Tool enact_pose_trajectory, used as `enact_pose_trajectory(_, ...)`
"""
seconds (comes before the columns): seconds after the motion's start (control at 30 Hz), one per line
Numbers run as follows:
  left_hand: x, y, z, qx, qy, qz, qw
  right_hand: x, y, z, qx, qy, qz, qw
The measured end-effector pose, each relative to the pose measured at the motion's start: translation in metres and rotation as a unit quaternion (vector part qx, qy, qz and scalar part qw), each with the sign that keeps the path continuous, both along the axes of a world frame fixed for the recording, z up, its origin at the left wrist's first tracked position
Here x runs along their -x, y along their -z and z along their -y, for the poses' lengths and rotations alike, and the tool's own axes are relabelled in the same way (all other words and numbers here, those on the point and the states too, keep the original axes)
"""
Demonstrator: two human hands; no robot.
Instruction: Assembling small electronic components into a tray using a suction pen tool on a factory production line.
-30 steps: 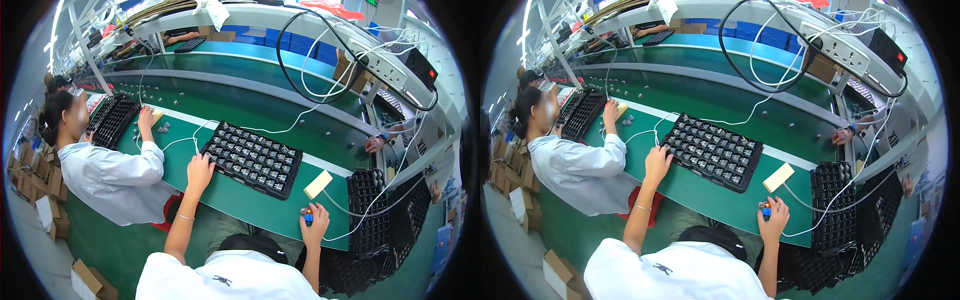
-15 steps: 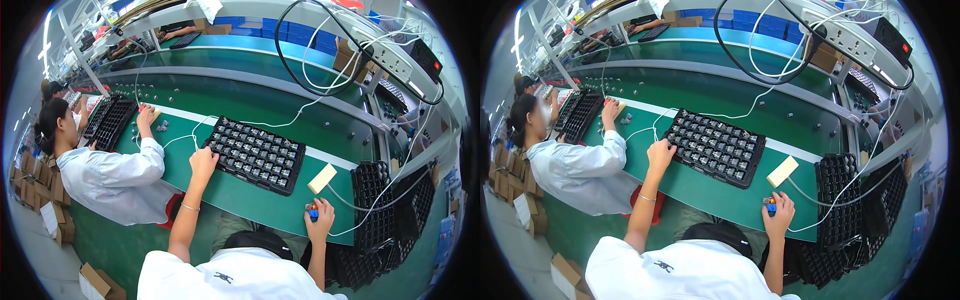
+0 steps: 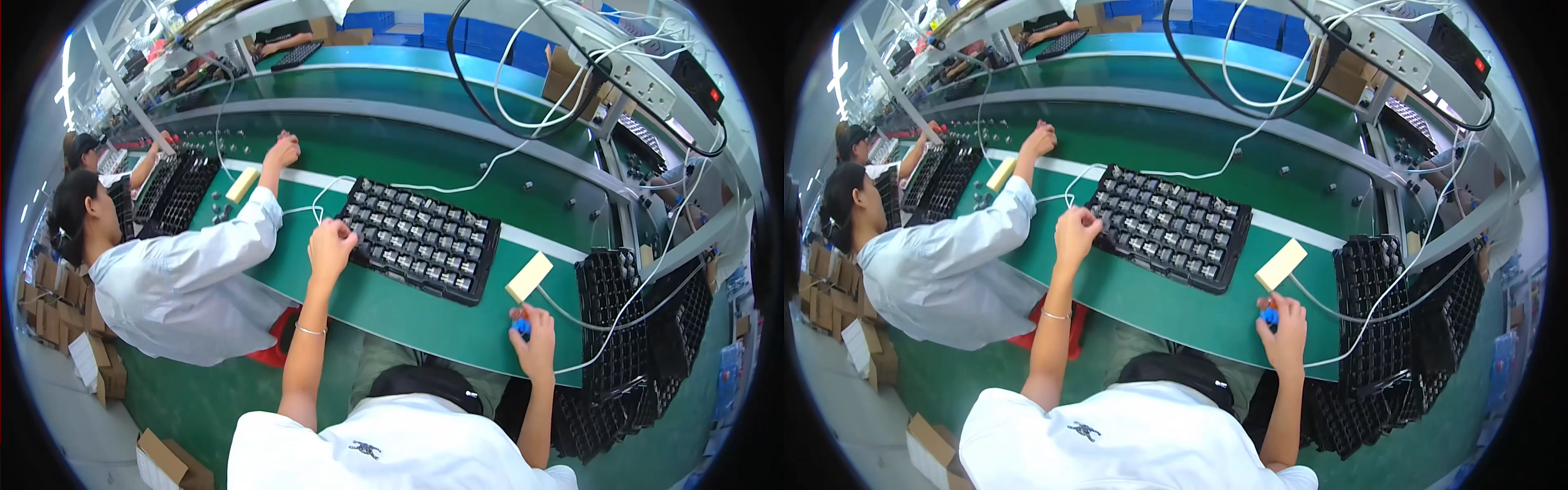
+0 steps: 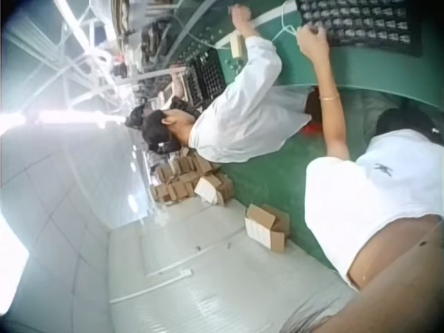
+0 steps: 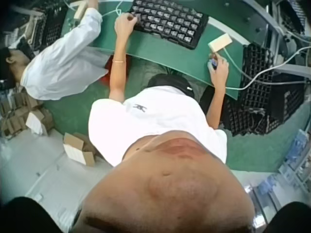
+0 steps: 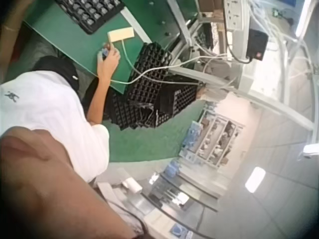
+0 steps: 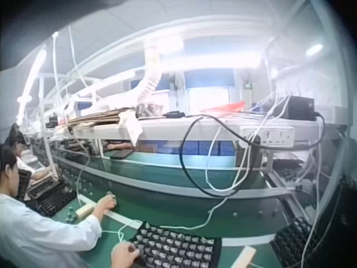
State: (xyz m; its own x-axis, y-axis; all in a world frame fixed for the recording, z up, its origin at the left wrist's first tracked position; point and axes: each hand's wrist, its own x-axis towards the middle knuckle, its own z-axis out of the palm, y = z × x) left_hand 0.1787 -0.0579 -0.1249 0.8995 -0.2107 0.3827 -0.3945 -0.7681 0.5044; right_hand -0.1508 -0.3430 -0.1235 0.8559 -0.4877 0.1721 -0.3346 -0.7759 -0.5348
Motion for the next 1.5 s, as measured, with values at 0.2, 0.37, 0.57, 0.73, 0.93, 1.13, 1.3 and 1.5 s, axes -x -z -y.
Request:
enact_pose_trajectory(0.2,0.016,-0.005,0.016,0.391,0.190,-0.313,0.844,0.000,0.011,0.023,-0.564,0.015,0.277,0.778)
enact_pose_trajectory(0.37,0.063,0.003,0.069,0.562,0.299,-0.497,0.590,-0.034,-0.019,-0.003,-0.682,-0.107,0.306,0.655)
enact_pose_trajectory(0.57,0.119,-0.017,0.111,0.555,0.323,-0.563,0.520,-0.077,-0.036,-0.017,-0.556,-0.067,0.271,0.783)
enact_pose_trajectory(0.73,0.137,-0.016,0.123,0.547,0.364,-0.547,0.519,-0.071,-0.044,-0.004,-0.532,-0.079,0.212,0.816)
enact_pose_trajectory(0.93,0.151,-0.024,0.120,0.494,0.401,-0.462,0.618,-0.068,-0.045,-0.014,-0.559,-0.067,0.243,0.790)
enact_pose_trajectory(1.13,0.159,-0.027,0.122,0.493,0.423,-0.402,0.645,-0.065,-0.045,-0.016,-0.593,-0.047,0.222,0.772)
enact_pose_trajectory(1.3,0.159,-0.020,0.127,0.464,0.422,-0.400,0.668,-0.062,-0.040,-0.010,-0.610,-0.044,0.220,0.760)
enact_pose_trajectory(1.5,0.170,-0.015,0.130,0.474,0.419,-0.402,0.662,-0.056,-0.032,-0.010,-0.662,-0.046,0.206,0.719)
